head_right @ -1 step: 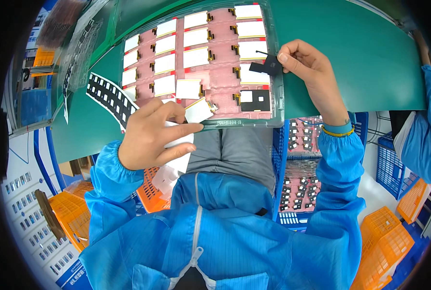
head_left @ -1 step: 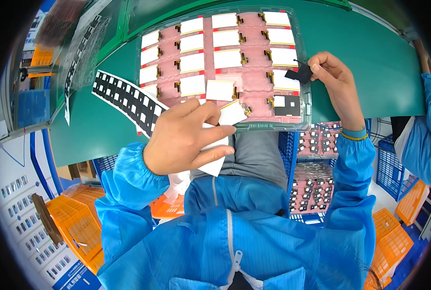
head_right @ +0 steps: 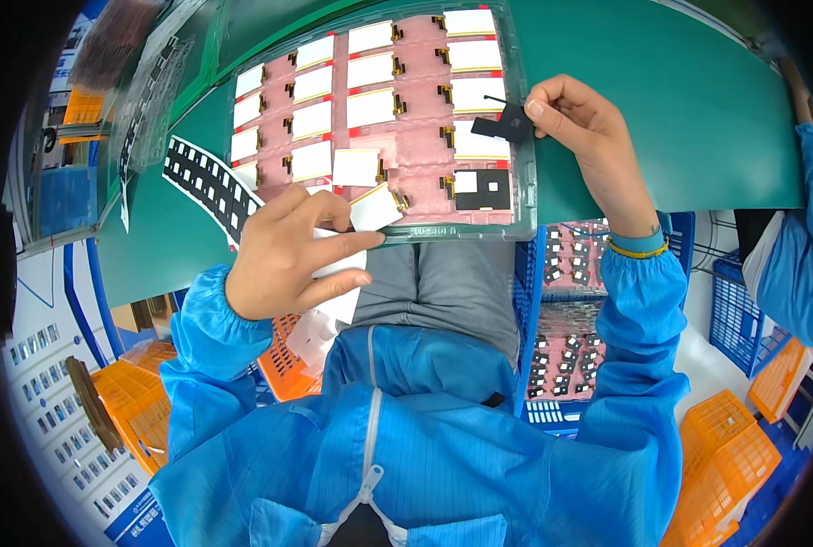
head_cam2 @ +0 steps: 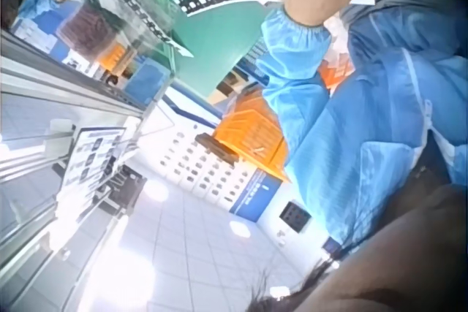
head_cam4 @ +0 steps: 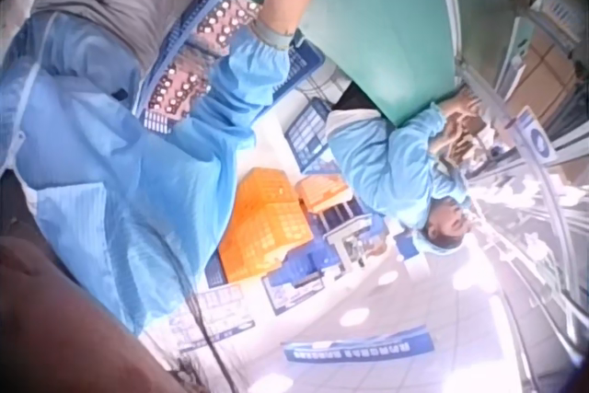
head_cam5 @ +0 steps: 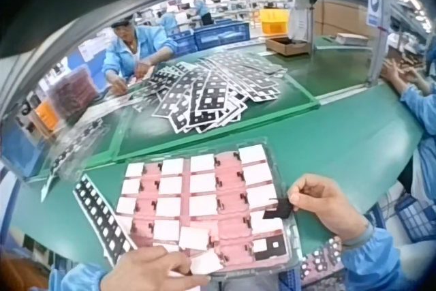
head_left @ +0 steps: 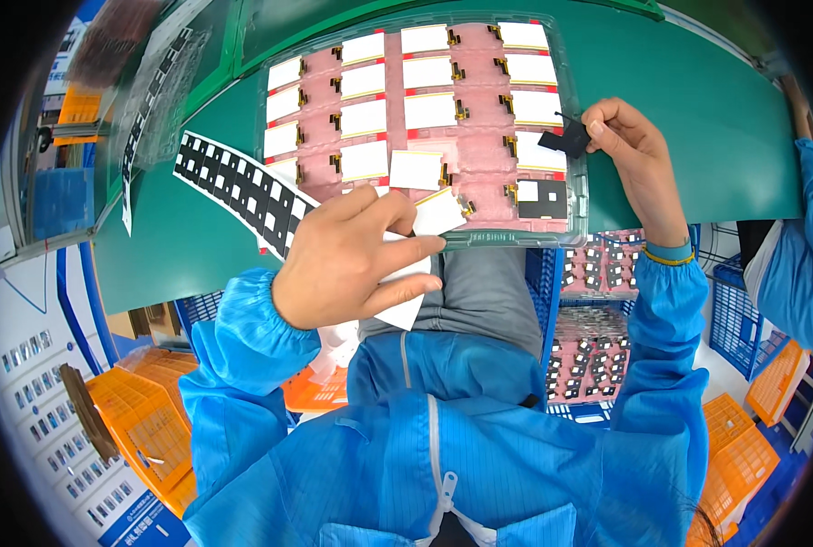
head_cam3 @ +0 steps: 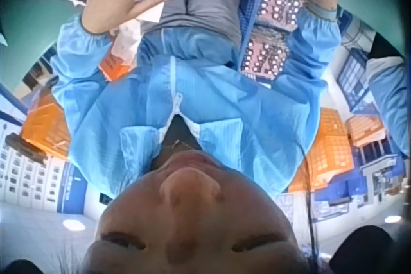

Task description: Assembling electronic components by peeling and sticking black sensors onto display modules in a tray.

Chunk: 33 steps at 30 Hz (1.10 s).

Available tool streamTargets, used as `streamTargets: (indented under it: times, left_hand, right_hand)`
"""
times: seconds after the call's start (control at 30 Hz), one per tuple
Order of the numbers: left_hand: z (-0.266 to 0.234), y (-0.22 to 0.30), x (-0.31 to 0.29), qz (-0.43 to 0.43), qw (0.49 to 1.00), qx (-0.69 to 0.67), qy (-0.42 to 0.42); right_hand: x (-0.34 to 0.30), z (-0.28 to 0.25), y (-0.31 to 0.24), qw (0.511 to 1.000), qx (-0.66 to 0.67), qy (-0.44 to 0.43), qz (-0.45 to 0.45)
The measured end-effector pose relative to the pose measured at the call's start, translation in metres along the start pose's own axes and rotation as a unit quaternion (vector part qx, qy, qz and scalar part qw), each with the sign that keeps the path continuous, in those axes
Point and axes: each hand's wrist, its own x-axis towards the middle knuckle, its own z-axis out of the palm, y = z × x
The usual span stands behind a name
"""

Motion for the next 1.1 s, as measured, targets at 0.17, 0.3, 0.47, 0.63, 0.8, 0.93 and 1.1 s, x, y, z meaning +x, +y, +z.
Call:
streamTargets:
  times: [0.17, 0.3, 0.47, 0.63, 0.8, 0.93, 1.1]
  left_hand:
    - [-0.008, -0.008, -0.001, -0.010, 0.999, 0.011, 0.035]
    - [-0.009, -0.017, 0.005, -0.015, 0.999, 0.010, 0.026]
    - [-0.006, -0.009, 0.020, -0.022, 0.996, -0.043, 0.078]
    - [0.006, 0.004, 0.061, -0.001, 0.990, -0.039, 0.133]
    - [0.024, 0.000, 0.078, 0.000, 0.984, -0.043, 0.173]
    - [0.038, -0.006, 0.080, 0.004, 0.980, -0.062, 0.189]
    - [0.038, -0.009, 0.080, 0.008, 0.981, -0.073, 0.182]
  right_hand:
    - [-0.001, 0.000, -0.001, 1.000, 0.012, 0.006, 0.003]
    - [-0.001, 0.002, -0.003, 1.000, 0.023, 0.011, -0.004]
    - [-0.001, 0.004, -0.009, 0.999, 0.021, 0.029, 0.027]
    - [0.014, 0.008, -0.028, 0.997, -0.006, -0.037, 0.071]
    - [0.020, 0.006, -0.035, 0.985, -0.079, -0.090, 0.126]
    - [0.022, 0.008, -0.034, 0.984, -0.085, -0.085, 0.129]
    - [0.022, 0.011, -0.034, 0.982, -0.116, -0.077, 0.128]
